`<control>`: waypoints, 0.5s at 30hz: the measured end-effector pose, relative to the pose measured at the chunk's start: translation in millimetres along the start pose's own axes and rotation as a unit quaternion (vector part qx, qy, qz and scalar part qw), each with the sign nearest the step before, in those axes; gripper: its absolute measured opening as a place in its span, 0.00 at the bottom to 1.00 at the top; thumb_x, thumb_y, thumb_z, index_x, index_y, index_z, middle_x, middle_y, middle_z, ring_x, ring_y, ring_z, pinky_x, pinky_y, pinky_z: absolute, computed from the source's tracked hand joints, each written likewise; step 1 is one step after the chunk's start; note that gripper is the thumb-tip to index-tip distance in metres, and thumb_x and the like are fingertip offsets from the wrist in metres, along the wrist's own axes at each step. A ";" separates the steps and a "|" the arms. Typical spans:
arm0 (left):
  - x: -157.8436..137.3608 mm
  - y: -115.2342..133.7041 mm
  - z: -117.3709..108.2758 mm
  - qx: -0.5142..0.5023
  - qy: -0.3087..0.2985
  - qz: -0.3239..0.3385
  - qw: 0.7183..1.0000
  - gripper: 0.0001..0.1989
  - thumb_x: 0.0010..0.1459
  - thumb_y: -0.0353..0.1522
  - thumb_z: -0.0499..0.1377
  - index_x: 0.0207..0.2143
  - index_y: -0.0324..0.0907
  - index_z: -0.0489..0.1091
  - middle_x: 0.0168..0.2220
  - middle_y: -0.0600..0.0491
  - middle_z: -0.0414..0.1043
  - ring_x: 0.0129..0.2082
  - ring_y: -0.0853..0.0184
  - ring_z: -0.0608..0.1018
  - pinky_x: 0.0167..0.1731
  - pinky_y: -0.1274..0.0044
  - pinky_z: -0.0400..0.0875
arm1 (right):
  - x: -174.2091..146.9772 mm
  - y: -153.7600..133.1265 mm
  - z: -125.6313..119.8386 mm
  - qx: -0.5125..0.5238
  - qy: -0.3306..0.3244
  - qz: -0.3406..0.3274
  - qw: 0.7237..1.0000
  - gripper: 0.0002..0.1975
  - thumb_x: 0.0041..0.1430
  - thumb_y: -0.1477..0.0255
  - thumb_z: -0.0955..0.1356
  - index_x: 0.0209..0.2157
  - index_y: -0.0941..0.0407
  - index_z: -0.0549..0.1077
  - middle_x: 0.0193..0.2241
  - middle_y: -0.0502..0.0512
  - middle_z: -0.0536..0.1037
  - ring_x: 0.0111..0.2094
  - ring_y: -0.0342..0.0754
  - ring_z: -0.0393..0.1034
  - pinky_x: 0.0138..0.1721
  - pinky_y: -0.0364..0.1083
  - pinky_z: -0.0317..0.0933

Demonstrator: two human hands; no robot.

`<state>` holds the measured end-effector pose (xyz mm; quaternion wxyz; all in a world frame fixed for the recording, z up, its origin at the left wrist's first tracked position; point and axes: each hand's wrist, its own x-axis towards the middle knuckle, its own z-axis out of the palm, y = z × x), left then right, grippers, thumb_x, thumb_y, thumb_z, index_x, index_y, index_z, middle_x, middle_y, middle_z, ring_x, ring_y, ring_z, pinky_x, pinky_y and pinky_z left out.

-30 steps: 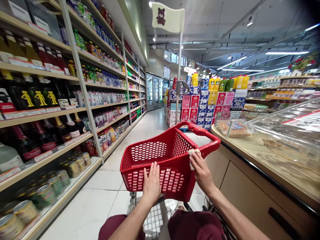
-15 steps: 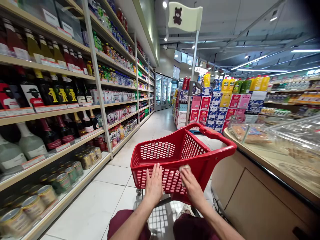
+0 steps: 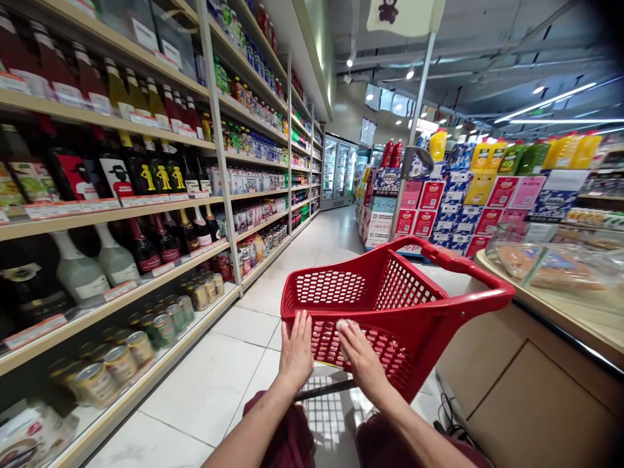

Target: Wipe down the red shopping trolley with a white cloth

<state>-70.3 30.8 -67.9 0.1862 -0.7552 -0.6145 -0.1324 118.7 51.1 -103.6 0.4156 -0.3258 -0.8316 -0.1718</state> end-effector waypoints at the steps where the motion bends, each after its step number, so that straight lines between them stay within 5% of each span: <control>1: -1.5 -5.8 -0.3 0.004 -0.003 -0.009 1.000 0.34 0.47 0.24 0.46 0.59 0.33 0.43 0.62 0.45 0.40 0.61 0.61 0.41 0.56 0.58 0.39 | 6.4 -4.3 4.9 0.005 0.010 0.001 1.000 0.22 0.59 0.80 0.56 0.55 0.57 0.56 0.55 0.58 0.59 0.59 0.49 0.42 0.56 0.56 0.50; 7: -12.8 -34.3 0.9 0.018 -0.029 -0.051 0.998 0.34 0.46 0.24 0.45 0.59 0.34 0.44 0.61 0.45 0.42 0.61 0.62 0.42 0.56 0.58 0.41 | 10.2 -35.6 39.3 0.027 -0.028 -0.033 0.999 0.21 0.59 0.80 0.56 0.54 0.56 0.59 0.52 0.55 0.64 0.58 0.44 0.45 0.54 0.50 0.55; 15: -23.7 -52.3 1.4 0.023 -0.063 -0.094 0.993 0.35 0.45 0.26 0.47 0.59 0.33 0.43 0.61 0.45 0.39 0.61 0.61 0.42 0.55 0.58 0.42 | 38.8 -68.6 68.4 0.045 -0.021 -0.045 0.998 0.20 0.58 0.80 0.56 0.52 0.58 0.61 0.52 0.59 0.64 0.58 0.49 0.47 0.54 0.56 0.55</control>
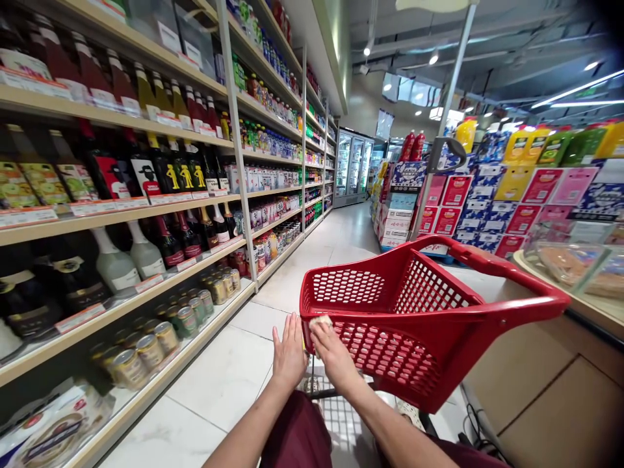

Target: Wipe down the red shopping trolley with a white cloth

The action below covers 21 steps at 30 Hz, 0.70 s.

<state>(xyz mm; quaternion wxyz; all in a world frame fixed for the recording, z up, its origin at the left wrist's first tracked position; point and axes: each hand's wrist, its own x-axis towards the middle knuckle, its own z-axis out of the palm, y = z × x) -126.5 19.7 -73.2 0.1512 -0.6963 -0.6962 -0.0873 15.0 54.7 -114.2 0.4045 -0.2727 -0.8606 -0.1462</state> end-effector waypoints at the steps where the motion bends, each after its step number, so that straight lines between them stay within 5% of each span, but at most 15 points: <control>1: -0.6 -2.4 -0.1 0.000 -0.004 -0.002 1.000 0.35 0.46 0.27 0.47 0.59 0.33 0.44 0.61 0.45 0.40 0.61 0.61 0.42 0.55 0.58 0.42 | -1.2 -1.4 2.9 -0.004 -0.003 -0.004 1.000 0.19 0.58 0.80 0.57 0.51 0.58 0.62 0.50 0.59 0.66 0.57 0.48 0.49 0.53 0.54 0.56; 8: 4.2 2.7 -0.1 -0.002 0.015 -0.002 1.000 0.35 0.46 0.26 0.47 0.59 0.33 0.43 0.61 0.45 0.40 0.61 0.61 0.43 0.56 0.59 0.42 | 3.3 7.1 -10.3 -0.025 -0.016 -0.007 1.000 0.19 0.58 0.80 0.56 0.51 0.60 0.63 0.55 0.59 0.60 0.59 0.50 0.43 0.55 0.56 0.52; 12: 10.3 14.6 -2.0 -0.014 0.045 0.025 0.999 0.34 0.47 0.25 0.46 0.59 0.34 0.44 0.61 0.45 0.43 0.61 0.62 0.42 0.56 0.58 0.43 | -12.4 15.9 -18.8 -0.050 -0.012 -0.017 0.999 0.18 0.59 0.80 0.56 0.48 0.59 0.66 0.50 0.57 0.67 0.58 0.48 0.48 0.53 0.53 0.56; 18: 20.4 35.6 -12.9 -0.023 0.050 0.053 0.997 0.34 0.47 0.24 0.45 0.59 0.33 0.42 0.61 0.44 0.40 0.61 0.62 0.42 0.56 0.59 0.41 | -17.1 38.7 -54.0 -0.054 0.006 0.034 0.998 0.20 0.59 0.81 0.56 0.53 0.59 0.60 0.56 0.57 0.59 0.59 0.48 0.41 0.56 0.54 0.51; 21: 24.1 50.6 -18.3 -0.023 0.050 0.080 0.995 0.34 0.48 0.25 0.46 0.59 0.33 0.42 0.61 0.45 0.40 0.61 0.61 0.42 0.56 0.59 0.40 | -29.3 50.6 -65.6 -0.080 0.018 0.026 0.996 0.19 0.59 0.80 0.56 0.52 0.59 0.62 0.54 0.56 0.62 0.59 0.48 0.41 0.57 0.54 0.51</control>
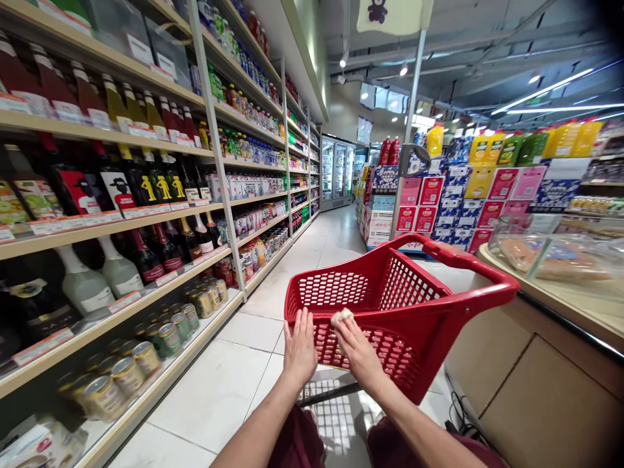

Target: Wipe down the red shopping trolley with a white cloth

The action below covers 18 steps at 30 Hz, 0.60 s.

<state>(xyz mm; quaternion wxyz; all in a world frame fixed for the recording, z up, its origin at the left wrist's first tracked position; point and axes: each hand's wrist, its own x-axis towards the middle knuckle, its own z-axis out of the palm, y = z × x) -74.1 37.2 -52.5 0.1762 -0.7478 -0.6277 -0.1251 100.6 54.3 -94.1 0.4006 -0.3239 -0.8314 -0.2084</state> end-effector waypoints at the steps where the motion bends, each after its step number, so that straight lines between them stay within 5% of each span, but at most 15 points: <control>1: 1.8 5.0 -1.1 -0.002 -0.002 0.011 1.000 0.33 0.48 0.25 0.46 0.59 0.33 0.43 0.61 0.45 0.41 0.61 0.61 0.42 0.56 0.59 0.40 | -6.8 3.3 -1.7 -0.004 -0.007 -0.014 1.000 0.19 0.59 0.80 0.56 0.51 0.59 0.63 0.53 0.56 0.64 0.59 0.47 0.42 0.56 0.53 0.51; 8: 11.3 36.8 -5.2 -0.024 -0.013 0.056 0.998 0.35 0.47 0.25 0.47 0.59 0.33 0.41 0.61 0.46 0.40 0.61 0.62 0.42 0.57 0.59 0.39 | -18.8 24.5 -19.6 -0.023 -0.007 0.024 0.999 0.20 0.59 0.80 0.56 0.53 0.60 0.60 0.56 0.57 0.59 0.60 0.50 0.40 0.57 0.55 0.50; 14: 15.2 54.0 -4.1 -0.017 -0.018 0.085 0.996 0.37 0.44 0.23 0.46 0.59 0.34 0.41 0.62 0.47 0.39 0.61 0.62 0.40 0.56 0.59 0.38 | -38.2 34.9 -32.3 -0.047 0.000 -0.007 0.999 0.19 0.59 0.80 0.55 0.50 0.59 0.64 0.50 0.56 0.67 0.59 0.47 0.42 0.54 0.50 0.55; 18: 19.4 64.7 -6.4 -0.023 -0.024 0.094 0.995 0.36 0.44 0.23 0.45 0.59 0.34 0.41 0.62 0.47 0.38 0.61 0.62 0.40 0.56 0.58 0.38 | -35.0 47.5 -48.9 -0.045 0.025 0.051 0.997 0.20 0.59 0.79 0.56 0.53 0.57 0.60 0.55 0.57 0.60 0.59 0.50 0.43 0.56 0.55 0.52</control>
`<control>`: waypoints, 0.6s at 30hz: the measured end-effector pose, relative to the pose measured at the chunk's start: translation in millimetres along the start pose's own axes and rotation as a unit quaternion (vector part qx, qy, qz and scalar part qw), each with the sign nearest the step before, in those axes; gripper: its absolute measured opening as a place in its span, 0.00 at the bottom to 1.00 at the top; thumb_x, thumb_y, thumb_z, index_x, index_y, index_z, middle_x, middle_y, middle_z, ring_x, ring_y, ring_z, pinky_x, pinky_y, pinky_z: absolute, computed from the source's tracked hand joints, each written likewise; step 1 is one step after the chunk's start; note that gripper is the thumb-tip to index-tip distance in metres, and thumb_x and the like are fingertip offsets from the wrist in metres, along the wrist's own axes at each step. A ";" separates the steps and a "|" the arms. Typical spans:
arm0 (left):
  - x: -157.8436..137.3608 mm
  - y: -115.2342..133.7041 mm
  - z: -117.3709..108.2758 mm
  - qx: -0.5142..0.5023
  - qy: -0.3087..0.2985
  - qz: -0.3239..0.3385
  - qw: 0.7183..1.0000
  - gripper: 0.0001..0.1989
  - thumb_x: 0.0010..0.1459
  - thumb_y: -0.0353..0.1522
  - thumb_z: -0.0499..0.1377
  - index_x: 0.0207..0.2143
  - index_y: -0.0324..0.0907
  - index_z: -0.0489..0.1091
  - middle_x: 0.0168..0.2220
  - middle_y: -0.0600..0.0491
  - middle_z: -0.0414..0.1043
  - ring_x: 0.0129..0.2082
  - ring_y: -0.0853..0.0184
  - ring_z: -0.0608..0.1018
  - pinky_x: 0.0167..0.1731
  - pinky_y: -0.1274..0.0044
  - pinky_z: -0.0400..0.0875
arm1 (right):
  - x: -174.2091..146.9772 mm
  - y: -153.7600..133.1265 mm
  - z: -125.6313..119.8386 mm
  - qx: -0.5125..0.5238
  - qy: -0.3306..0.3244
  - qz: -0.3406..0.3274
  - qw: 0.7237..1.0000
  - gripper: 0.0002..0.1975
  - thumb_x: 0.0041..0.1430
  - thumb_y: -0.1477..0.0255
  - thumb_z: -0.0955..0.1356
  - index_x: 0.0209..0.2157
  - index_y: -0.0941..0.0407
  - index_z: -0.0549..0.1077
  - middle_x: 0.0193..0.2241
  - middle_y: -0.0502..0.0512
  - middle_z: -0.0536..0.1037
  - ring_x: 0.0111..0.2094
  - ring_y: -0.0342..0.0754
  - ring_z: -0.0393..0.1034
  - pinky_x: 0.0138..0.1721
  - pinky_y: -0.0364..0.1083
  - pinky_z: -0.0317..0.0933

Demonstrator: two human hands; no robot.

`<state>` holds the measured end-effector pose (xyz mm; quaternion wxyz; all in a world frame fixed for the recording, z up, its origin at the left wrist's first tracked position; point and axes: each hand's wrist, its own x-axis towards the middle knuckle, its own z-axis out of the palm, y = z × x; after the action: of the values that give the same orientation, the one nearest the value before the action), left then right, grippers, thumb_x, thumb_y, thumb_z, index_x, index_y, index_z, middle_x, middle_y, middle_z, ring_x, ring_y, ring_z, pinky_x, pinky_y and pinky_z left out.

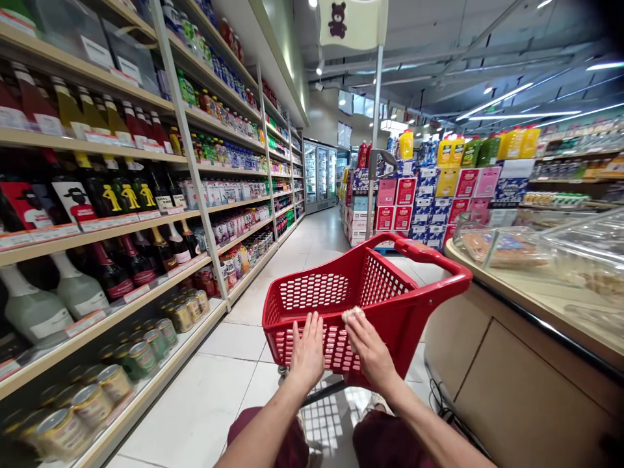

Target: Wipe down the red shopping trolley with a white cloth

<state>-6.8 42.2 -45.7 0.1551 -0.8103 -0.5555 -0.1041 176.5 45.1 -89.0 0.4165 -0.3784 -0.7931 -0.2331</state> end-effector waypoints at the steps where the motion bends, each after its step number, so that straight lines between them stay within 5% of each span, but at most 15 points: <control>1: 1.6 2.4 -0.3 0.001 0.000 0.001 1.000 0.36 0.45 0.23 0.45 0.59 0.34 0.41 0.62 0.47 0.38 0.61 0.62 0.40 0.56 0.58 0.38 | 0.2 3.7 -2.4 -0.006 0.003 0.008 1.000 0.20 0.59 0.79 0.56 0.54 0.57 0.59 0.55 0.57 0.59 0.59 0.50 0.42 0.56 0.55 0.51; 6: 8.2 11.1 0.3 0.000 -0.001 0.020 1.000 0.35 0.47 0.24 0.45 0.59 0.34 0.41 0.62 0.48 0.38 0.61 0.62 0.39 0.56 0.59 0.39 | -15.1 15.4 -9.0 -0.031 -0.024 -0.034 0.999 0.20 0.60 0.78 0.56 0.53 0.57 0.61 0.52 0.55 0.65 0.59 0.48 0.43 0.55 0.51 0.55; 12: 15.6 24.9 -0.7 -0.012 0.005 0.031 0.999 0.34 0.47 0.23 0.44 0.59 0.34 0.41 0.62 0.47 0.39 0.61 0.62 0.40 0.56 0.58 0.38 | -14.6 33.6 -23.2 -0.034 0.008 0.043 0.998 0.22 0.59 0.80 0.55 0.56 0.56 0.56 0.55 0.56 0.59 0.59 0.49 0.42 0.56 0.55 0.50; 18: 17.6 31.1 -0.4 -0.006 0.015 0.037 0.999 0.34 0.47 0.23 0.44 0.59 0.34 0.41 0.62 0.47 0.38 0.61 0.63 0.40 0.56 0.59 0.39 | -30.6 53.6 -36.7 -0.043 -0.029 0.009 0.999 0.23 0.59 0.78 0.56 0.56 0.55 0.55 0.55 0.54 0.60 0.59 0.47 0.44 0.56 0.51 0.53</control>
<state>28.5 46.9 -43.5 0.1621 -0.8298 -0.5217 -0.1143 248.1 40.0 -91.8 0.3789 -0.4094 -0.7907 -0.2523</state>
